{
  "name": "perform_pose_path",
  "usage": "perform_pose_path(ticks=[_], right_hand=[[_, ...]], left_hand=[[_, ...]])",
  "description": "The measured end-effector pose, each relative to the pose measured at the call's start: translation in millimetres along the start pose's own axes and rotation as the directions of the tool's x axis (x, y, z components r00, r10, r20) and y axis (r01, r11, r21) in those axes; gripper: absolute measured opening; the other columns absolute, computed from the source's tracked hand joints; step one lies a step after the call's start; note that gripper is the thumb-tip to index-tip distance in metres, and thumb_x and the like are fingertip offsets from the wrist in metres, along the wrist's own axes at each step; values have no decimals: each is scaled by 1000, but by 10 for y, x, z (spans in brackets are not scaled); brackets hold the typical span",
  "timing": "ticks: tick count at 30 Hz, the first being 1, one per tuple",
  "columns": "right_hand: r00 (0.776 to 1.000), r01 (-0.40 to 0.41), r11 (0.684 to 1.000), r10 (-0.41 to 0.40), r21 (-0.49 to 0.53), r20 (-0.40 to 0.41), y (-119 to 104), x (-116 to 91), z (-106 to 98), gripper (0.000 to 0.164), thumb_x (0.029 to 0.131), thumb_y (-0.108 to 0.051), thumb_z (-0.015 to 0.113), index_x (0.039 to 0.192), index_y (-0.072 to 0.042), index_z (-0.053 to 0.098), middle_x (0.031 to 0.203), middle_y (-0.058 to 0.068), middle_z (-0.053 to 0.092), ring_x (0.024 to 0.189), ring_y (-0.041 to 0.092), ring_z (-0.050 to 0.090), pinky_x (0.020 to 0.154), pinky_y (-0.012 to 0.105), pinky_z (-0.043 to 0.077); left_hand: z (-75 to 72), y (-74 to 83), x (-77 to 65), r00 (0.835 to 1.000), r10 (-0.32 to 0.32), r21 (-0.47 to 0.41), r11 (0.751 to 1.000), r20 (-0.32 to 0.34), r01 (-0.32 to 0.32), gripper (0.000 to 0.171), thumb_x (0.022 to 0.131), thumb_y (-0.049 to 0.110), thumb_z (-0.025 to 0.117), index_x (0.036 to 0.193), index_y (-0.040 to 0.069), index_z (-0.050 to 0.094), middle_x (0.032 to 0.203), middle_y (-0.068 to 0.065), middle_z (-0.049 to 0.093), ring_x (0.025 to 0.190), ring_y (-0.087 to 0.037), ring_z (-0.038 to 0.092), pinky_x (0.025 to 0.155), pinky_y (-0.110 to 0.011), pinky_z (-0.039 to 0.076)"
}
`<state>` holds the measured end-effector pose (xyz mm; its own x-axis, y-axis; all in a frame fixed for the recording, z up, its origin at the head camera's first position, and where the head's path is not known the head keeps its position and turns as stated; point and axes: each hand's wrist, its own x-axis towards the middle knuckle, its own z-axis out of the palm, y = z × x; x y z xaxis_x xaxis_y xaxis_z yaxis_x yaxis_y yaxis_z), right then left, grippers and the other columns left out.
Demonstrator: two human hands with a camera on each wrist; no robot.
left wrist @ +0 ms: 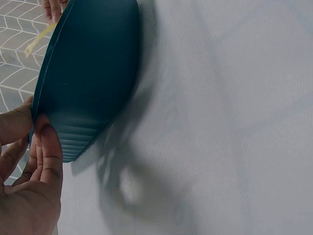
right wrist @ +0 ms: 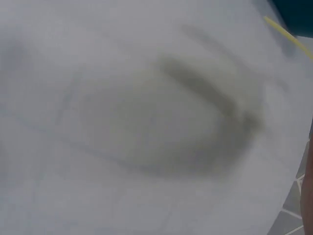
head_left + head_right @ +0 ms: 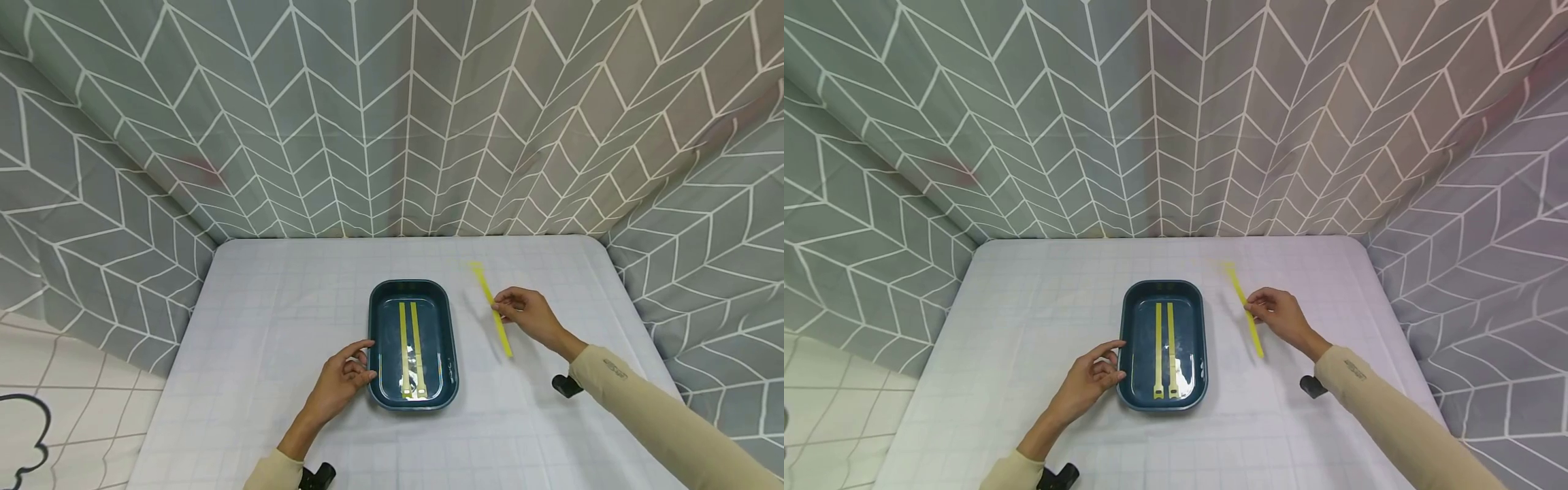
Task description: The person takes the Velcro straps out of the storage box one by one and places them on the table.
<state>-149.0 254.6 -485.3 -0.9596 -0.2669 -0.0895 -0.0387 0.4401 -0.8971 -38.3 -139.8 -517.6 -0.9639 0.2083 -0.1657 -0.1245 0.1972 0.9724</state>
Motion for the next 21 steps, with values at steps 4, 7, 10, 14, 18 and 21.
perform_pose_path(ticks=[4, 7, 10, 14, 18, 21], right_hand=[[996, -91, 993, 92, 75, -4, 105, -73, -16, 26, 96, -9, 67, 111, 12, 61, 100, 23, 68, 79, 7, 66, 74, 29, 59], [987, -154, 985, 156, 79, -25, 185, -126, -10, 30, 97, -13, 67, 113, 12, 60, 101, 20, 69, 80, 7, 66, 74, 28, 59], [975, -210, 976, 213, 49, -57, 253, -179, -3, 30, 97, -15, 66, 113, 11, 61, 101, 18, 70, 80, 8, 66, 74, 27, 59], [958, -275, 961, 275, 11, -88, 326, -243, 4, 31, 98, -17, 66, 114, 9, 62, 100, 16, 70, 80, 9, 67, 74, 26, 59], [938, -334, 942, 335, 27, -95, 377, -302, 23, 33, 97, -17, 66, 116, 10, 62, 98, 14, 71, 79, 9, 66, 72, 25, 58], [923, -371, 928, 373, 40, -91, 406, -342, 46, 33, 97, -15, 66, 117, 11, 61, 96, 12, 71, 78, 9, 65, 71, 24, 58]], left_hand=[[6, 6, -4, 1000, 8, 9, 1000, -4, -8, 56, 84, -5, 75, 137, 2, 56, 103, -13, 54, 71, -5, 61, 63, -17, 48], [11, 9, -4, 1000, 4, 8, 1000, -5, -4, 56, 84, -5, 75, 136, 3, 56, 103, -13, 54, 71, -5, 61, 64, -18, 48], [15, 9, -1, 1000, -8, 0, 1000, -3, 8, 56, 84, -5, 75, 136, 4, 57, 104, -14, 54, 71, -6, 61, 64, -18, 48], [19, 2, 10, 999, -32, 0, 999, -5, 32, 56, 84, -5, 75, 136, 5, 57, 105, -15, 54, 71, -7, 61, 66, -18, 48], [19, -10, 19, 999, -51, 0, 999, -4, 51, 56, 84, -5, 75, 136, 7, 58, 105, -14, 54, 71, -7, 60, 66, -18, 48], [17, -9, 22, 998, -57, -7, 998, -4, 57, 56, 84, -5, 75, 136, 7, 58, 105, -14, 54, 71, -8, 60, 65, -18, 47]])
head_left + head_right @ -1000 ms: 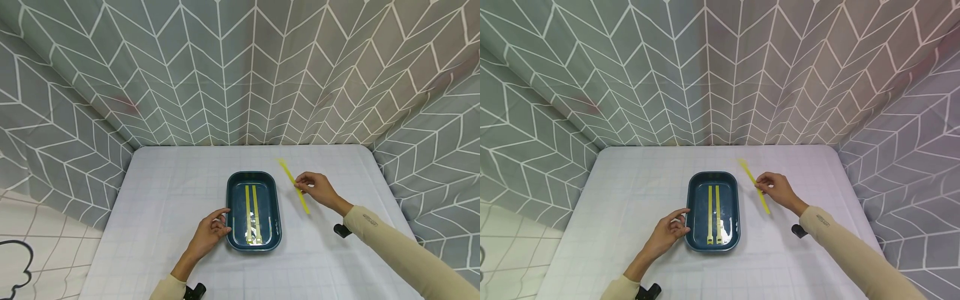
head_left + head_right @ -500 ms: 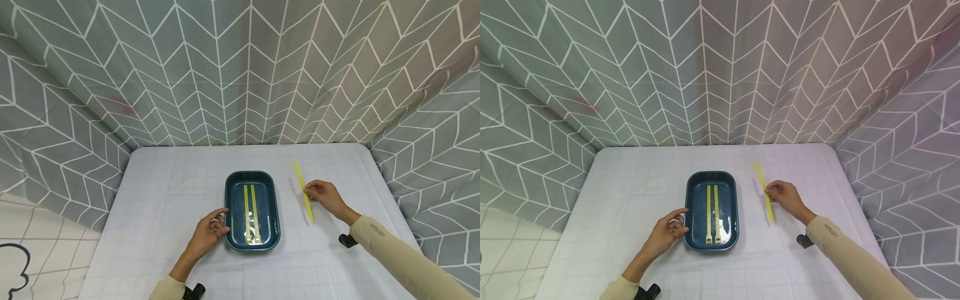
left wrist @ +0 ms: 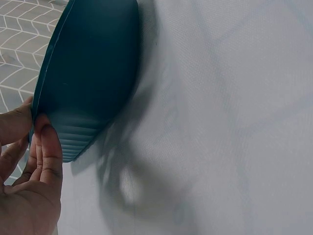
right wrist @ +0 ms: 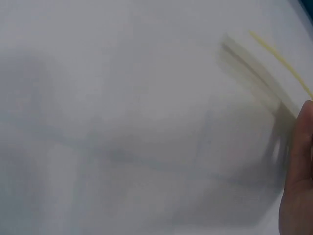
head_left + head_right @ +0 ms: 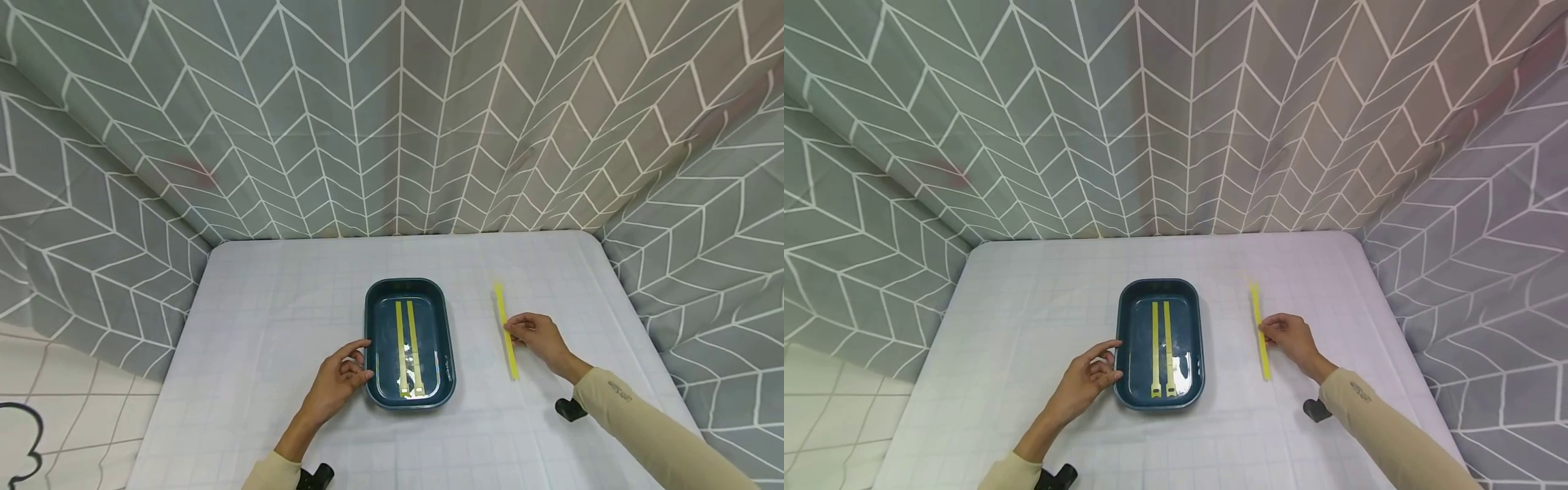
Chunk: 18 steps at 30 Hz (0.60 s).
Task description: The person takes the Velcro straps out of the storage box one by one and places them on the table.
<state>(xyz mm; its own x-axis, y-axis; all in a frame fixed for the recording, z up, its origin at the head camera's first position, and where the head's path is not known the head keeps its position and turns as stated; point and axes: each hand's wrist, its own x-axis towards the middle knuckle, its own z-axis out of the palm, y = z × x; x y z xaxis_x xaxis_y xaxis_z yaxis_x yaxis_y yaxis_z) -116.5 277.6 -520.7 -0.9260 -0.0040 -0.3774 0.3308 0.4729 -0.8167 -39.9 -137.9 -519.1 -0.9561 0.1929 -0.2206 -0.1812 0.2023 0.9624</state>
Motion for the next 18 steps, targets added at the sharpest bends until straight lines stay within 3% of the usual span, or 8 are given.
perform_pose_path(ticks=[8, 18], right_hand=[[998, -69, 997, 69, -32, -3, 40, -30, 38, 34, 96, -15, 67, 118, 11, 62, 95, 11, 70, 76, 9, 65, 68, 24, 58], [999, 21, 989, -27, -147, -37, 110, 2, 40, 22, 93, -10, 70, 104, 10, 68, 81, 8, 72, 66, 10, 68, 63, 25, 58]], left_hand=[[-5, 17, -12, 1000, 4, -6, 1000, 10, -4, 56, 85, -3, 76, 137, 6, 57, 105, -15, 54, 70, -8, 59, 66, -18, 47], [-1, 32, -16, 1000, 5, -4, 1000, 14, -5, 56, 85, -3, 75, 137, 6, 56, 105, -15, 53, 70, -8, 59, 65, -18, 47]])
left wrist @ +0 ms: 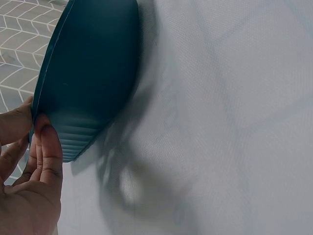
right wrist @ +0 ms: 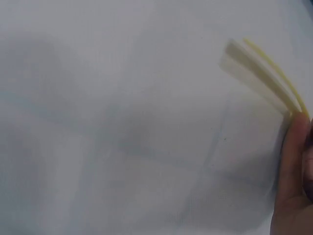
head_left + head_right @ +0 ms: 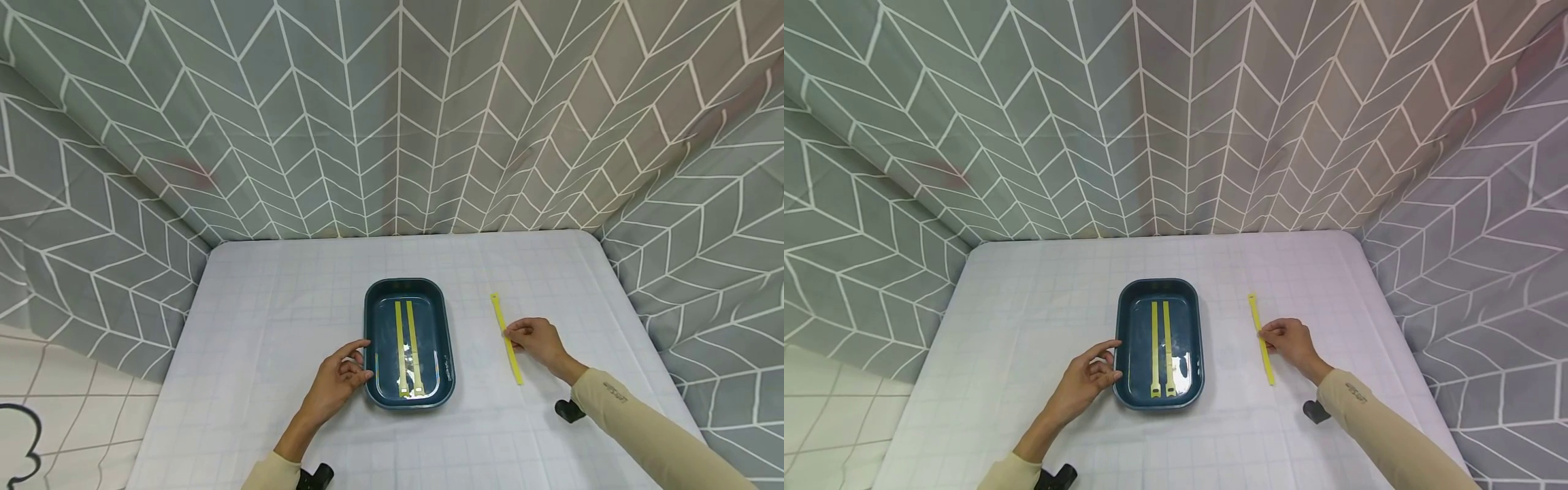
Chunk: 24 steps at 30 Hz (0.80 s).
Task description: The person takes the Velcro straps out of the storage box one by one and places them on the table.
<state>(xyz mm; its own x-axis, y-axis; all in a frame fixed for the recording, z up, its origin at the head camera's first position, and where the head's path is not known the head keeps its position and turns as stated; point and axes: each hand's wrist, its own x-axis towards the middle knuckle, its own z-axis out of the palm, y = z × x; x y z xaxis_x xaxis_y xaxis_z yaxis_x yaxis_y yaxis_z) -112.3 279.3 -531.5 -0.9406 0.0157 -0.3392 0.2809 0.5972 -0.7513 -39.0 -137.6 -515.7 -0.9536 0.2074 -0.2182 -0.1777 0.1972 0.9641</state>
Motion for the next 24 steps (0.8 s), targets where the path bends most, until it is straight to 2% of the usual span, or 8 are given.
perform_pose_path(ticks=[14, 24], right_hand=[[996, 83, 989, -87, -123, -31, -38, -32, -2, 19, 91, -11, 73, 91, 8, 70, 72, 9, 71, 60, 12, 66, 57, 25, 55], [997, 61, 985, -68, -164, -40, -52, -43, -8, 20, 91, -15, 73, 91, 4, 71, 70, 4, 70, 60, 13, 66, 57, 25, 52]], left_hand=[[-1, 7, -2, 1000, -7, -13, 1000, -7, 7, 56, 84, -3, 76, 137, 6, 57, 105, -16, 53, 70, -8, 59, 65, -18, 47], [-5, -5, -4, 1000, -6, -3, 1000, -2, 6, 56, 85, -3, 75, 137, 7, 57, 106, -16, 53, 70, -8, 59, 66, -18, 47]])
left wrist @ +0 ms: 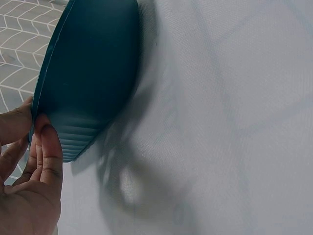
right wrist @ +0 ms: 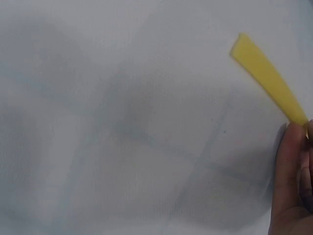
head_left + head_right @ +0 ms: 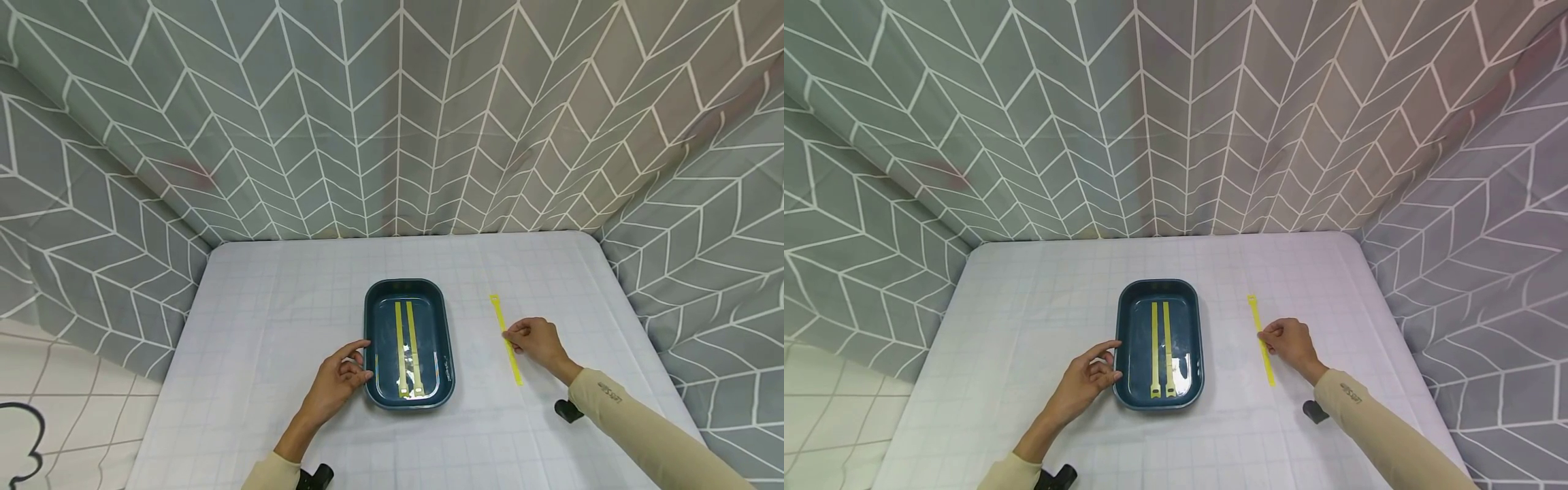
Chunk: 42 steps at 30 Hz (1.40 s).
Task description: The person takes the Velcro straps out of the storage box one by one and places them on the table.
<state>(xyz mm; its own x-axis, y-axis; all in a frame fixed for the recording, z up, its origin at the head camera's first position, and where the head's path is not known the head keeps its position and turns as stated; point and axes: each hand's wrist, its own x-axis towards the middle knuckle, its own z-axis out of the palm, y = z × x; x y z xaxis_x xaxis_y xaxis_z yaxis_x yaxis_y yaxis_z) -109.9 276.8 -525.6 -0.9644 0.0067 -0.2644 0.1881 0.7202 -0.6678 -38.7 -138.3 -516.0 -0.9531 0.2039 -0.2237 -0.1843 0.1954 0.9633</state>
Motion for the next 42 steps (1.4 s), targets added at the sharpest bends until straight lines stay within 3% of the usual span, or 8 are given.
perform_pose_path(ticks=[12, 27, 31, 36, 42], right_hand=[[1000, -30, 1000, 30, 0, -5, -9, 5, -5, 22, 90, -19, 75, 93, 2, 70, 70, 2, 68, 61, 12, 63, 58, 24, 49], [992, 125, 989, -122, 85, -33, -202, 101, -32, 25, 89, -14, 76, 104, 5, 67, 92, 16, 72, 74, 12, 70, 63, 24, 57], [988, 147, 969, -152, 197, 12, -295, 129, -43, 26, 90, -6, 74, 108, 10, 65, 96, 21, 71, 77, 16, 71, 68, 28, 59], [965, 164, 927, -222, 338, 139, -421, 169, -33, 32, 93, -3, 69, 117, 15, 59, 104, 27, 68, 86, 28, 71, 75, 31, 60], [932, 178, 921, -271, 348, 241, -618, 210, 6, 37, 95, -11, 69, 122, 12, 58, 106, 24, 68, 93, 41, 68, 78, 29, 59]], left_hand=[[-6, -23, 7, 1000, 18, 2, 1000, 3, -18, 56, 85, -3, 75, 137, 5, 57, 105, -16, 53, 71, -7, 59, 65, -18, 47], [-20, -32, 11, 999, 32, 8, 999, 3, -32, 56, 85, -3, 75, 137, 6, 56, 105, -15, 53, 70, -5, 59, 64, -17, 46], [-23, -38, 8, 999, 52, -7, 999, 10, -52, 55, 85, -2, 75, 137, 4, 56, 105, -17, 53, 70, -5, 58, 64, -17, 46], [-22, -35, 3, 998, 64, -14, 998, 17, -64, 55, 85, -2, 75, 137, 2, 56, 106, -19, 53, 70, -4, 58, 63, -16, 46], [-26, -38, 4, 997, 73, -11, 997, 8, -73, 56, 85, -3, 75, 137, 2, 56, 104, -17, 53, 70, -4, 59, 64, -17, 47]])
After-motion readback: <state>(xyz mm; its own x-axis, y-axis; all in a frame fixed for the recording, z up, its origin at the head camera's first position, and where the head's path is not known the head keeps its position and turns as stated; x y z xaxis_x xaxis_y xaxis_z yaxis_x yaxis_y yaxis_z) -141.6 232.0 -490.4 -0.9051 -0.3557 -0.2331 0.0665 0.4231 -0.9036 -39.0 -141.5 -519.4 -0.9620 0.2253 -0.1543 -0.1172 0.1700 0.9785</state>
